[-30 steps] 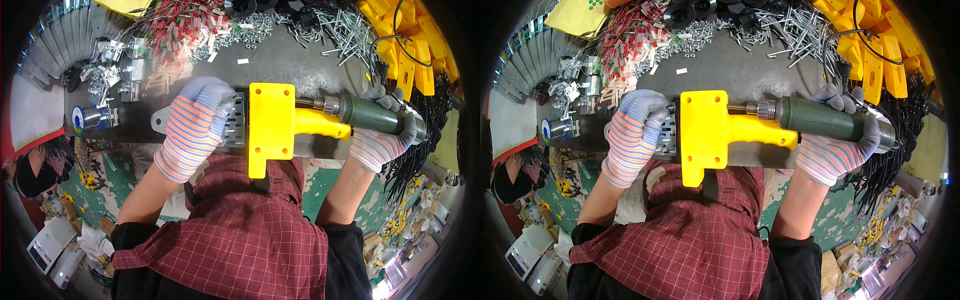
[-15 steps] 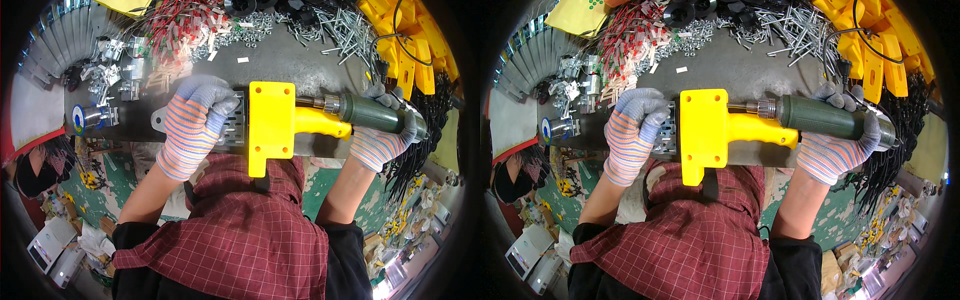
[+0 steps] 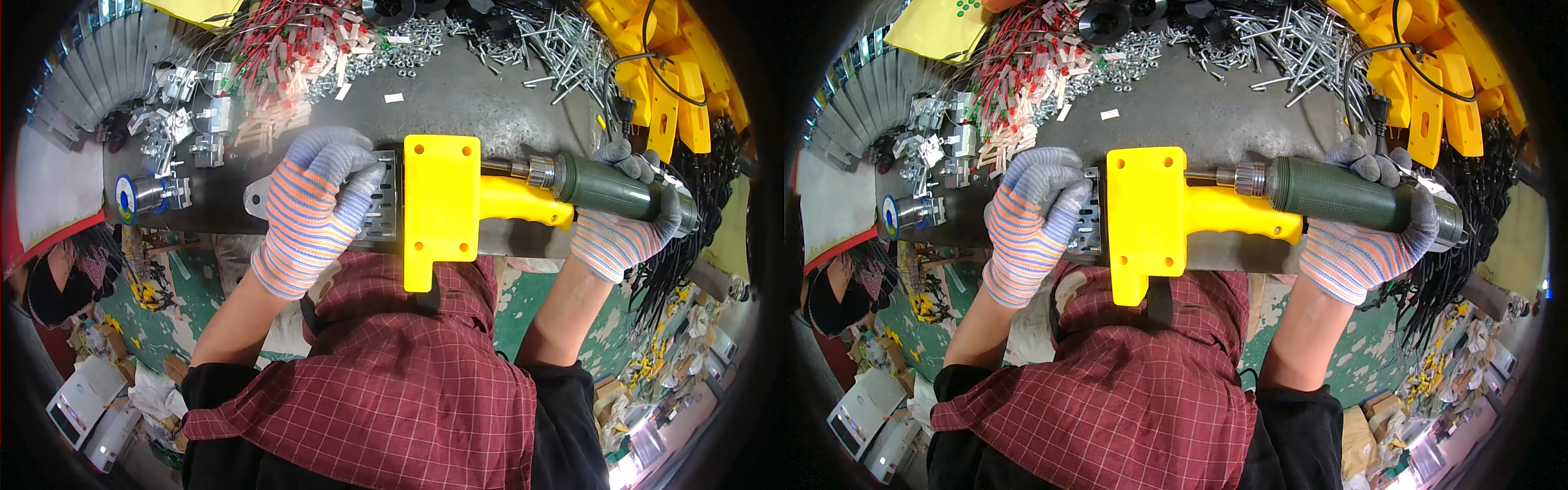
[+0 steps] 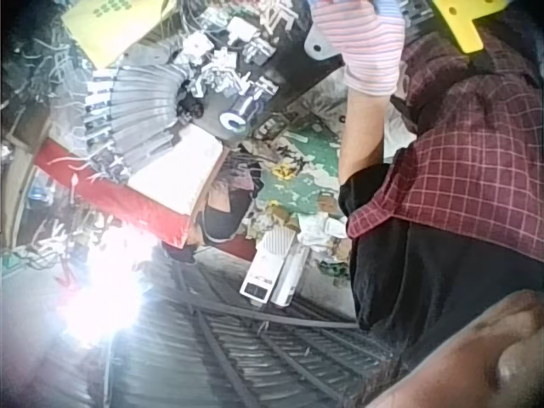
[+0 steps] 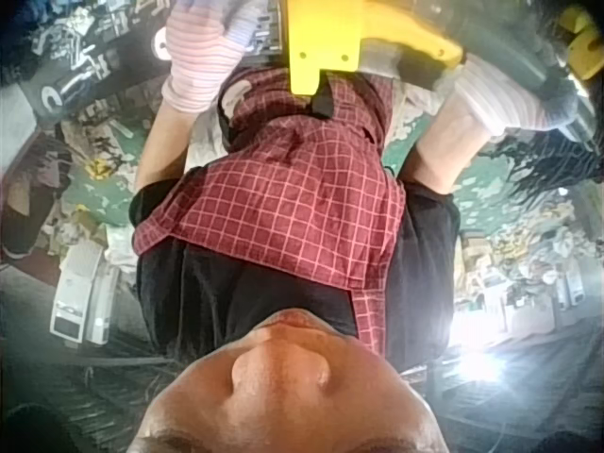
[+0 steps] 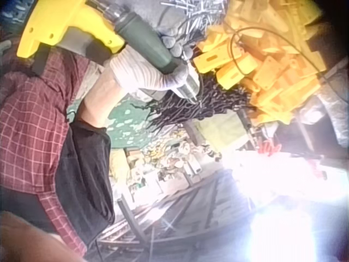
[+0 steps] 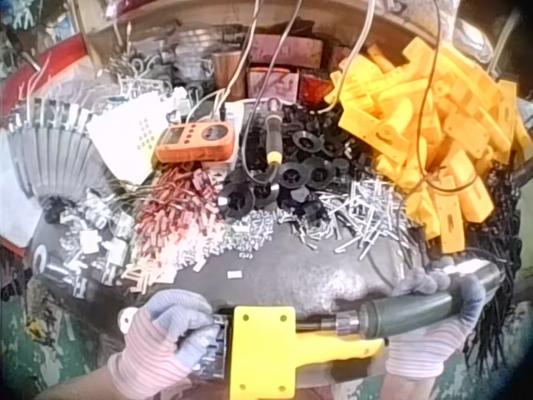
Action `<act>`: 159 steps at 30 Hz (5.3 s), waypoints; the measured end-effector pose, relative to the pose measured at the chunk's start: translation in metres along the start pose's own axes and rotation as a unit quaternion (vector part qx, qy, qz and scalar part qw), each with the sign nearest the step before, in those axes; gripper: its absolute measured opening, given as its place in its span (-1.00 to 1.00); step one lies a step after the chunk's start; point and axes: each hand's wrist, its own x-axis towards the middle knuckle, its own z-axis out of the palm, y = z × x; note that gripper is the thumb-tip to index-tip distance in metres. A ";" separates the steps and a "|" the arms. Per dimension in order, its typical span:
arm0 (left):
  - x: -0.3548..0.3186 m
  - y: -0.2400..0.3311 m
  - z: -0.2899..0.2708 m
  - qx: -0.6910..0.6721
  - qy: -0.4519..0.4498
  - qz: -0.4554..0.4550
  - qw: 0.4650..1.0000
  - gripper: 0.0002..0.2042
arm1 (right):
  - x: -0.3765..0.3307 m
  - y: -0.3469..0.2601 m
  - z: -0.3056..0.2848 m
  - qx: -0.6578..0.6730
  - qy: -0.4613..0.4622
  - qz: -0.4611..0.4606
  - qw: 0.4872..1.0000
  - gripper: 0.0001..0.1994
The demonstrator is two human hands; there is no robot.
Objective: Assemble internal components and screw together the yellow plastic housing of a small electric chainsaw.
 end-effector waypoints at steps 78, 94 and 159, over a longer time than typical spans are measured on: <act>-0.027 0.017 -0.108 0.045 -0.037 0.049 0.997 -0.18 | 0.072 0.019 -0.014 -0.641 -0.241 -0.314 0.658 -0.57; -0.112 0.032 -0.016 -0.665 -0.006 -0.233 0.710 -0.43 | 0.066 0.141 0.190 -0.478 -0.410 -0.166 0.759 -0.73; -0.058 -0.020 -0.023 -0.659 0.213 -0.286 0.662 -0.42 | 0.047 0.150 0.115 -0.844 -0.392 -0.250 0.268 -0.58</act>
